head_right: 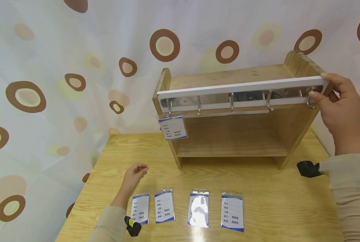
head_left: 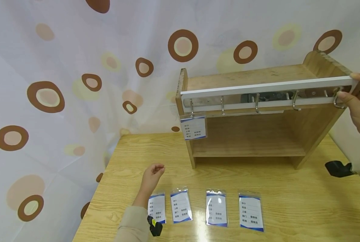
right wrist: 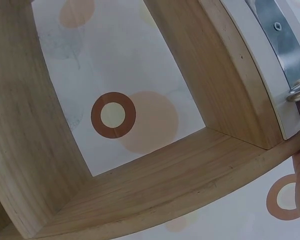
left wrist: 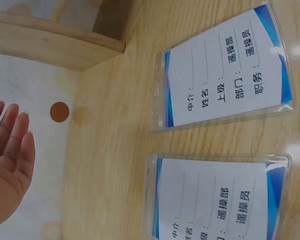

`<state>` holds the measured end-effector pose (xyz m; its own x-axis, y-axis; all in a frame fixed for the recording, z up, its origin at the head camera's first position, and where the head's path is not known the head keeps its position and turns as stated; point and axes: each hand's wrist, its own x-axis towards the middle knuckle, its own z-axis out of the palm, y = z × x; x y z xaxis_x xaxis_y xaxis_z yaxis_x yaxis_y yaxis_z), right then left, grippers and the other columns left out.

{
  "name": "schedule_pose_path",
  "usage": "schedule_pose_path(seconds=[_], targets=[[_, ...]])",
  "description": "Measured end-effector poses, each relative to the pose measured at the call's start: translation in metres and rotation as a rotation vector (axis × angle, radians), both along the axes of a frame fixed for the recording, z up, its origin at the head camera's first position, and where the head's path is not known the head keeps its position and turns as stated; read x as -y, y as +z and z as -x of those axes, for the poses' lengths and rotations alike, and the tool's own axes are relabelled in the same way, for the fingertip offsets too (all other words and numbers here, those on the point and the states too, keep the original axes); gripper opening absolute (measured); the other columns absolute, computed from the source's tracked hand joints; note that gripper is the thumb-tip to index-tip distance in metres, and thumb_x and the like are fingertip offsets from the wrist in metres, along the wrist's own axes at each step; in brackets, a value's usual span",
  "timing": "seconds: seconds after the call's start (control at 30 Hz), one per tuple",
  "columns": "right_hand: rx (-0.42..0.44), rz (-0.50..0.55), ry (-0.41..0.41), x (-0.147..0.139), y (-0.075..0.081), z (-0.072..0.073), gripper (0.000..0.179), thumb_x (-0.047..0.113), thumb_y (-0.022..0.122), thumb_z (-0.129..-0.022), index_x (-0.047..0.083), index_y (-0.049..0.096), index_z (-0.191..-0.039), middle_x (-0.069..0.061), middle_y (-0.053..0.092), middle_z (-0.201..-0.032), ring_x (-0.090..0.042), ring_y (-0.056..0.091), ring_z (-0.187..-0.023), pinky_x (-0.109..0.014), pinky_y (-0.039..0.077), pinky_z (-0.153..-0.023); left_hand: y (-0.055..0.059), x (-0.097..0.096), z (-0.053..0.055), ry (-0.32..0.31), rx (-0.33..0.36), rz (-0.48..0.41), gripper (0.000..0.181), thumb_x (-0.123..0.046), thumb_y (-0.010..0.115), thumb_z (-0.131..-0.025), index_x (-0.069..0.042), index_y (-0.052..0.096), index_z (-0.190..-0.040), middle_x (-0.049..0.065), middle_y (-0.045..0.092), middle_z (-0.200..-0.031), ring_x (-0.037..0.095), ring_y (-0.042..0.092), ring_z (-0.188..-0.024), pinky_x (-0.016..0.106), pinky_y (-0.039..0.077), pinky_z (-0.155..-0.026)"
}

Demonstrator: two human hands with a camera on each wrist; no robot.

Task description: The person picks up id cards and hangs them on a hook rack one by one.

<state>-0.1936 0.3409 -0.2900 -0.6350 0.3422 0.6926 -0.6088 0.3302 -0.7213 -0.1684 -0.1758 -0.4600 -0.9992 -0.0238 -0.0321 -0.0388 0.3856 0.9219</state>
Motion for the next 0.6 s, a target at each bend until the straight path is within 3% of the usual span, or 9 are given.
schedule_pose_path(seconds=[0.17,0.47,0.6], targets=[[-0.006,0.007,0.004,0.001,0.001,0.000,0.040,-0.008,0.056,-0.074,-0.004,0.050,-0.113,0.003,0.052,-0.099,-0.005,0.049,-0.085,-0.010,0.039,-0.075,-0.014,0.007,-0.005,0.025,0.021,0.020,0.020,-0.012,0.054,-0.085,0.000,0.056,-0.101,0.009,0.056,-0.093,0.021,0.051,-0.087,0.034,0.043,-0.076],[-0.011,0.123,0.109,0.000,0.001,-0.001,0.043,-0.004,0.060,-0.069,-0.006,0.050,-0.110,-0.002,0.051,-0.096,-0.006,0.051,-0.081,-0.008,0.040,-0.072,-0.029,0.018,-0.016,0.026,0.070,0.078,0.023,-0.011,0.053,-0.085,0.005,0.053,-0.103,0.009,0.056,-0.091,0.025,0.053,-0.089,0.036,0.044,-0.078],[-0.007,0.087,0.078,-0.001,0.000,0.000,0.039,-0.007,0.059,-0.071,-0.004,0.052,-0.110,-0.001,0.051,-0.094,-0.006,0.051,-0.081,-0.009,0.040,-0.072,-0.034,0.023,-0.020,0.027,0.089,0.126,0.023,-0.009,0.053,-0.085,0.006,0.052,-0.102,0.010,0.056,-0.091,0.026,0.054,-0.087,0.036,0.045,-0.075]])
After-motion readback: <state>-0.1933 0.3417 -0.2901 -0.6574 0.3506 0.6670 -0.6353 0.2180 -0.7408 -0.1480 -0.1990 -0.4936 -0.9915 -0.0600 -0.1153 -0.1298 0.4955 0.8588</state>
